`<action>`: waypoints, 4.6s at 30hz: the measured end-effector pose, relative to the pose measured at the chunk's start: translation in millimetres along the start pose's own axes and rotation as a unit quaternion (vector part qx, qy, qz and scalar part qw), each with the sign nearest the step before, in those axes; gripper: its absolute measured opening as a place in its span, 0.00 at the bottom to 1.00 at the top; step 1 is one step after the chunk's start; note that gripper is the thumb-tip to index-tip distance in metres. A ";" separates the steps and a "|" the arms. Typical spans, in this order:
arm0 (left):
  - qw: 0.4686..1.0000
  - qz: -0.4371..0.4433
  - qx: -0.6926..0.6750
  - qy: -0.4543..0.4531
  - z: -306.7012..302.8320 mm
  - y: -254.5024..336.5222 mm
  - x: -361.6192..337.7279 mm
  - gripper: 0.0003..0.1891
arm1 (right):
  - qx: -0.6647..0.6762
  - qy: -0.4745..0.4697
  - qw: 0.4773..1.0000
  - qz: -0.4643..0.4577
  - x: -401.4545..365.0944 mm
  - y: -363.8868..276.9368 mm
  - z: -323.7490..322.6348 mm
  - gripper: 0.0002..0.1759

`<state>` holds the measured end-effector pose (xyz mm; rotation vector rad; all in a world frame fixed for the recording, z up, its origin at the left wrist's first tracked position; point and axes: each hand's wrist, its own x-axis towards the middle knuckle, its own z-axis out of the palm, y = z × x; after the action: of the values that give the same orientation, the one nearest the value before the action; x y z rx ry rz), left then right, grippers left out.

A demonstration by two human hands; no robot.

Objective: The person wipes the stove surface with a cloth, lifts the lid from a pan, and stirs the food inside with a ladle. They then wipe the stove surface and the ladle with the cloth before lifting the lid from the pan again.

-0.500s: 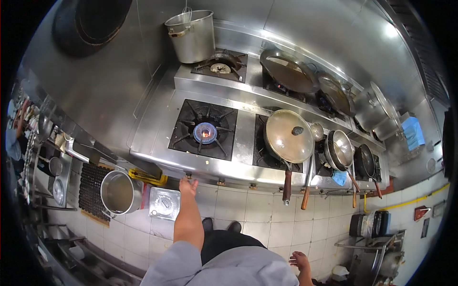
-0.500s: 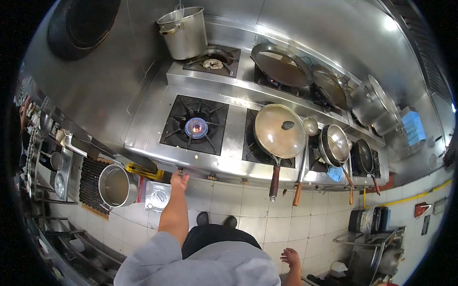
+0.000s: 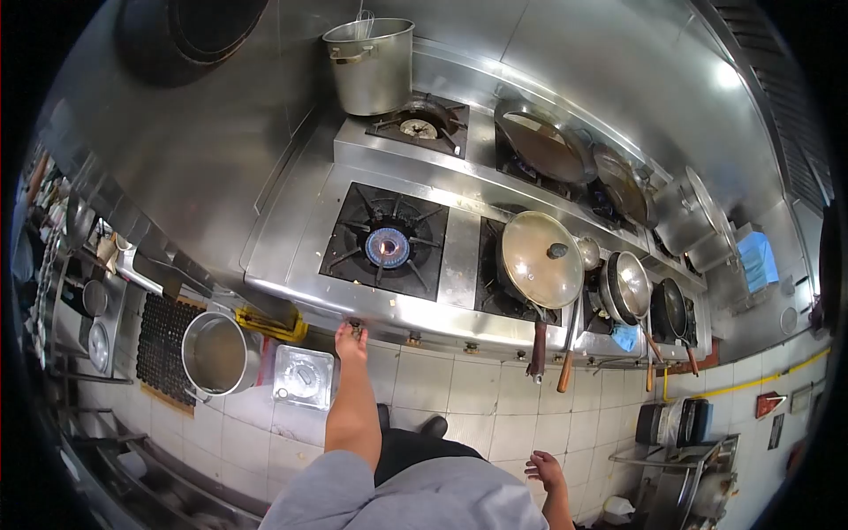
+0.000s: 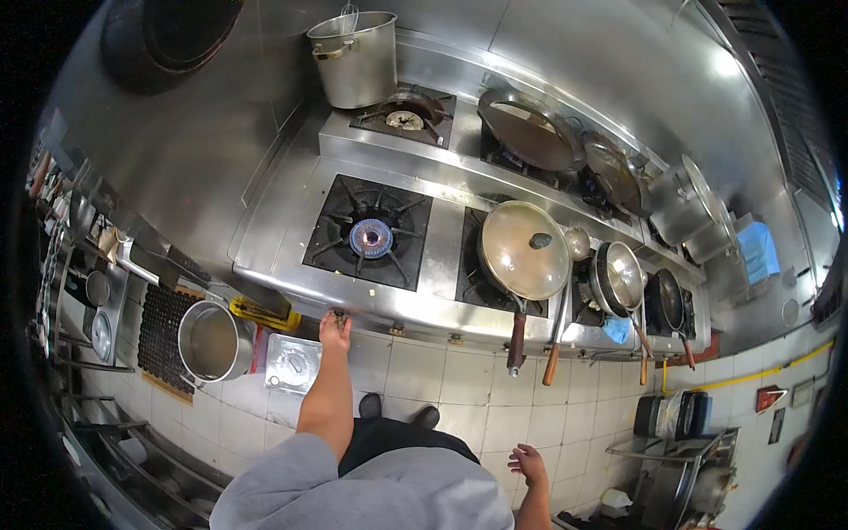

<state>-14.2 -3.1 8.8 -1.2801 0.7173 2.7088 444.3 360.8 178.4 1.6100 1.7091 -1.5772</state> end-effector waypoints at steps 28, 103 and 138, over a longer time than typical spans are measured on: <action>0.987 -0.073 0.142 -0.013 -42.6 -232.4 -77.8 0.22 | -0.119 -0.064 0.991 0.024 83.4 36.0 -159.5 0.25; 0.442 -0.017 0.805 -0.396 -194.1 -226.2 -125.5 0.22 | 0.186 -0.199 0.926 -0.262 -0.4 -202.4 40.1 0.32; 0.792 -0.165 0.573 -0.129 -393.6 -24.4 -261.5 0.20 | -0.310 -0.208 0.918 -0.130 70.2 60.3 33.8 0.32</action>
<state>444.3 -115.8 -21.2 -0.5873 1.5319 1.5205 458.1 353.2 81.1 0.7074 1.9484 -1.1751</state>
